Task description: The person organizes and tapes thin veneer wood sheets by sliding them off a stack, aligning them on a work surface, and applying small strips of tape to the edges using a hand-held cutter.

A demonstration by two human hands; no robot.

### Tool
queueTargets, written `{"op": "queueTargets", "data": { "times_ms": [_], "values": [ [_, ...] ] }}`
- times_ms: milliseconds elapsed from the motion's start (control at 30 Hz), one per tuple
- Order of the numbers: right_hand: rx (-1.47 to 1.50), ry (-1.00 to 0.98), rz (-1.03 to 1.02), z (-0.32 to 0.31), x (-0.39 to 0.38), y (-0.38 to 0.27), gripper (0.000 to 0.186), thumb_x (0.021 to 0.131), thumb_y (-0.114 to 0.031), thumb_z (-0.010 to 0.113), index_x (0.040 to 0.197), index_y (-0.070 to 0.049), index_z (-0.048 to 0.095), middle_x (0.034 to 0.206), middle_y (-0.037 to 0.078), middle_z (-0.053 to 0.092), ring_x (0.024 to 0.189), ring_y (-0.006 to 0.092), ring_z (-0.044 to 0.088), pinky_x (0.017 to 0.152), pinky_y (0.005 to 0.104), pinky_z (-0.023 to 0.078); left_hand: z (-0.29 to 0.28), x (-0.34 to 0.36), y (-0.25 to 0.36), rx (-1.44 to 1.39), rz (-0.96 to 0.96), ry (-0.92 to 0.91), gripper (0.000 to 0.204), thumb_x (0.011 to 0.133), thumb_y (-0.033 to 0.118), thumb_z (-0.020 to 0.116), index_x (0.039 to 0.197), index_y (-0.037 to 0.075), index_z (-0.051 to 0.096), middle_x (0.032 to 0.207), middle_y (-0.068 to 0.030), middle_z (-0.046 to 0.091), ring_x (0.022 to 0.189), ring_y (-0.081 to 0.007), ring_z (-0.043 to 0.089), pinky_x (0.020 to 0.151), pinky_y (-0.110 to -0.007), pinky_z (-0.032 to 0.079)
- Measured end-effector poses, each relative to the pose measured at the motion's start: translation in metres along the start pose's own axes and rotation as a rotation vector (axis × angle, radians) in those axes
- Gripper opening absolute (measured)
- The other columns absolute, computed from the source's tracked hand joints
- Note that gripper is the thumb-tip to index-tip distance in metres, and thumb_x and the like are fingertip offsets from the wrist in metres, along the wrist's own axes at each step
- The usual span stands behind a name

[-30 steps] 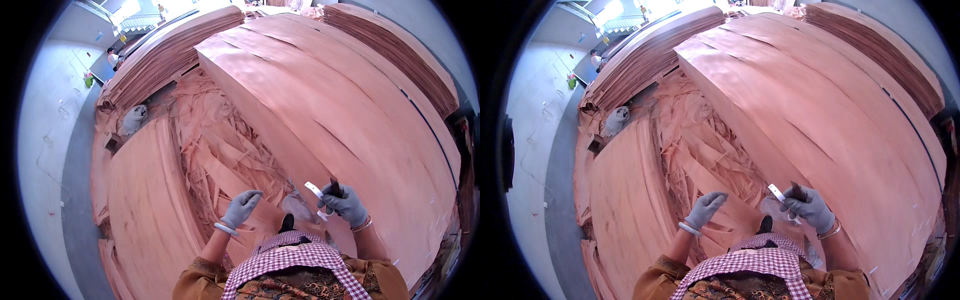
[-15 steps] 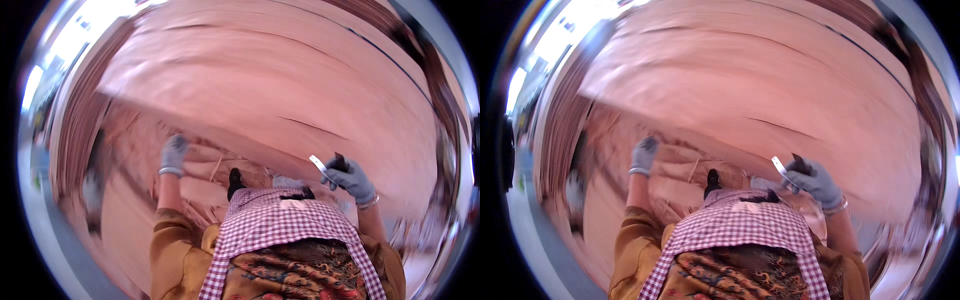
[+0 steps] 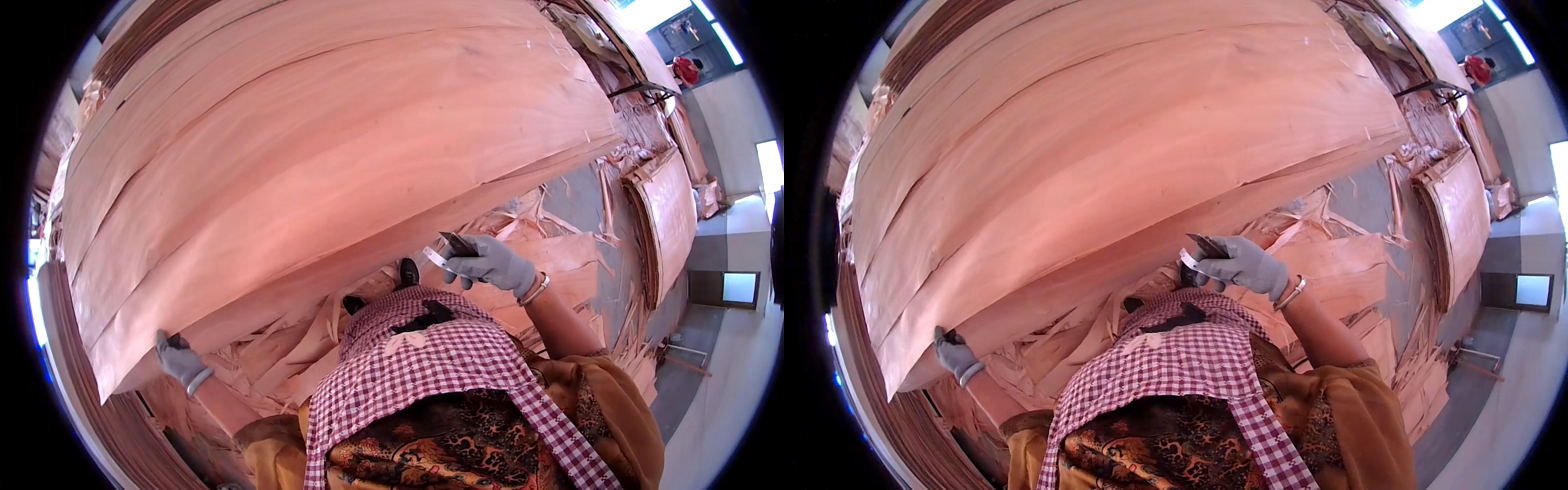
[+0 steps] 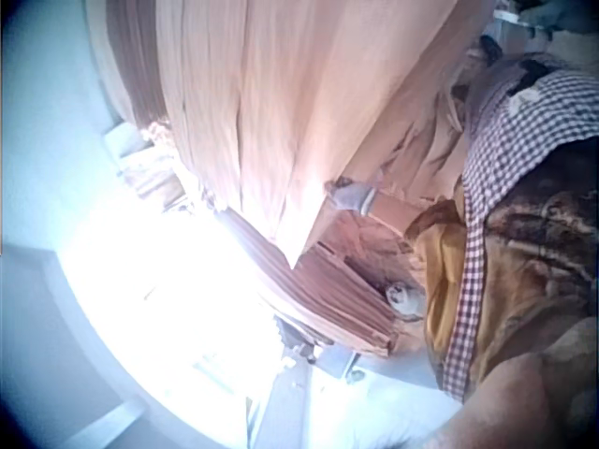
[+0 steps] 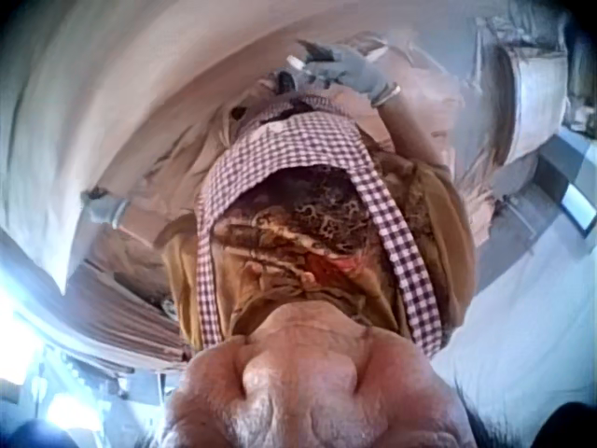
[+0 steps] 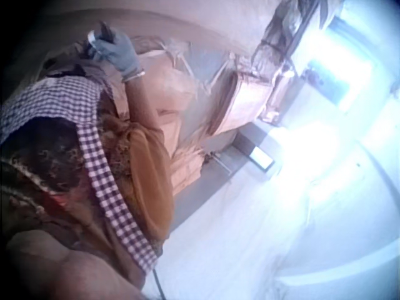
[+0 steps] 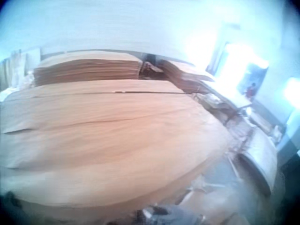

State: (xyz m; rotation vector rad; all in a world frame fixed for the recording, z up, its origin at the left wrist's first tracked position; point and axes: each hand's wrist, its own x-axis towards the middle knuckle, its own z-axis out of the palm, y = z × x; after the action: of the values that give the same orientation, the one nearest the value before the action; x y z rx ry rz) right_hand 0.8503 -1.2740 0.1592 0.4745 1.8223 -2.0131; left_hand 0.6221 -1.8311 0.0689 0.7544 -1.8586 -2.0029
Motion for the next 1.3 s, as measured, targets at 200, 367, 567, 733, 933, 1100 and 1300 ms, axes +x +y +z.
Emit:
{"op": "queueTargets", "data": {
  "times_ms": [200, 367, 567, 733, 933, 1100, 1300],
  "values": [
    [-0.002, 0.022, -0.024, -0.003, 0.006, 0.006, 0.025, 0.089, -0.020, 0.060, 0.106, -0.002, 0.056, 0.082, 0.004, 0.062, 0.063, 0.0068, 0.055, 0.055, 0.0195, 0.046, -0.007, 0.003, -0.037, 0.048, -0.040, 0.130, 0.010, 0.085, 0.017, 0.063, 0.087, 0.008, 0.058, 0.069, 0.0005, 0.056, 0.055, -0.0079, 0.047, 0.047, -0.022, 0.038],
    [-0.022, 0.154, -0.015, -0.019, 0.019, 0.002, 0.023, 0.089, -0.019, 0.060, 0.102, 0.000, 0.057, 0.080, 0.005, 0.063, 0.061, 0.0062, 0.054, 0.055, 0.0211, 0.046, -0.036, 0.028, -0.101, 0.153, -0.110, 0.157, 0.025, 0.083, 0.024, 0.066, 0.096, 0.004, 0.060, 0.082, -0.0059, 0.062, 0.064, -0.0147, 0.056, 0.054, -0.025, 0.046],
    [-0.046, 0.252, -0.006, -0.059, 0.071, -0.016, 0.020, 0.088, -0.016, 0.060, 0.101, -0.002, 0.057, 0.075, 0.005, 0.062, 0.054, 0.0069, 0.051, 0.051, 0.0207, 0.043, 0.095, -0.092, -0.054, 0.893, 0.742, 0.100, 0.041, 0.086, 0.024, 0.063, 0.119, 0.002, 0.055, 0.117, -0.0156, 0.055, 0.112, -0.0313, 0.050, 0.089, -0.040, 0.045],
    [0.050, 0.130, -0.060, -0.063, 0.127, -0.020, 0.020, 0.087, -0.015, 0.061, 0.101, -0.003, 0.056, 0.076, 0.005, 0.060, 0.051, 0.0069, 0.046, 0.048, 0.0208, 0.040, 0.241, -0.226, -0.045, 1.184, 1.172, -0.873, 0.046, 0.089, 0.031, 0.051, 0.131, 0.013, 0.048, 0.140, -0.0087, 0.040, 0.132, -0.0275, 0.032, 0.110, -0.047, 0.018],
    [-0.010, 0.066, 0.001, -0.067, 0.172, 0.006, 0.018, 0.088, -0.011, 0.056, 0.104, -0.002, 0.055, 0.076, 0.006, 0.060, 0.053, 0.0078, 0.048, 0.048, 0.0212, 0.040, 0.291, -0.233, -0.080, 1.340, 1.220, -1.002, 0.053, 0.093, 0.036, 0.041, 0.141, 0.017, 0.033, 0.145, -0.0030, 0.034, 0.134, -0.0247, 0.031, 0.111, -0.050, 0.009],
    [-0.097, 0.102, 0.074, -0.067, 0.179, 0.020, 0.020, 0.088, -0.010, 0.054, 0.106, 0.000, 0.054, 0.075, 0.007, 0.061, 0.058, 0.0092, 0.053, 0.050, 0.0228, 0.043, 0.290, -0.225, -0.097, 1.380, 1.180, -1.052, 0.051, 0.093, 0.038, 0.039, 0.141, 0.020, 0.034, 0.145, -0.0011, 0.035, 0.134, -0.0238, 0.031, 0.111, -0.051, 0.010],
    [-0.104, 0.138, 0.118, -0.063, 0.178, 0.016, 0.023, 0.086, -0.008, 0.055, 0.108, 0.000, 0.054, 0.075, 0.007, 0.061, 0.058, 0.0097, 0.054, 0.049, 0.0225, 0.043, 0.294, -0.223, -0.098, 1.335, 1.192, -1.043, 0.049, 0.093, 0.037, 0.040, 0.139, 0.020, 0.038, 0.144, 0.0005, 0.037, 0.133, -0.0215, 0.032, 0.111, -0.052, 0.009]
  ]
}}
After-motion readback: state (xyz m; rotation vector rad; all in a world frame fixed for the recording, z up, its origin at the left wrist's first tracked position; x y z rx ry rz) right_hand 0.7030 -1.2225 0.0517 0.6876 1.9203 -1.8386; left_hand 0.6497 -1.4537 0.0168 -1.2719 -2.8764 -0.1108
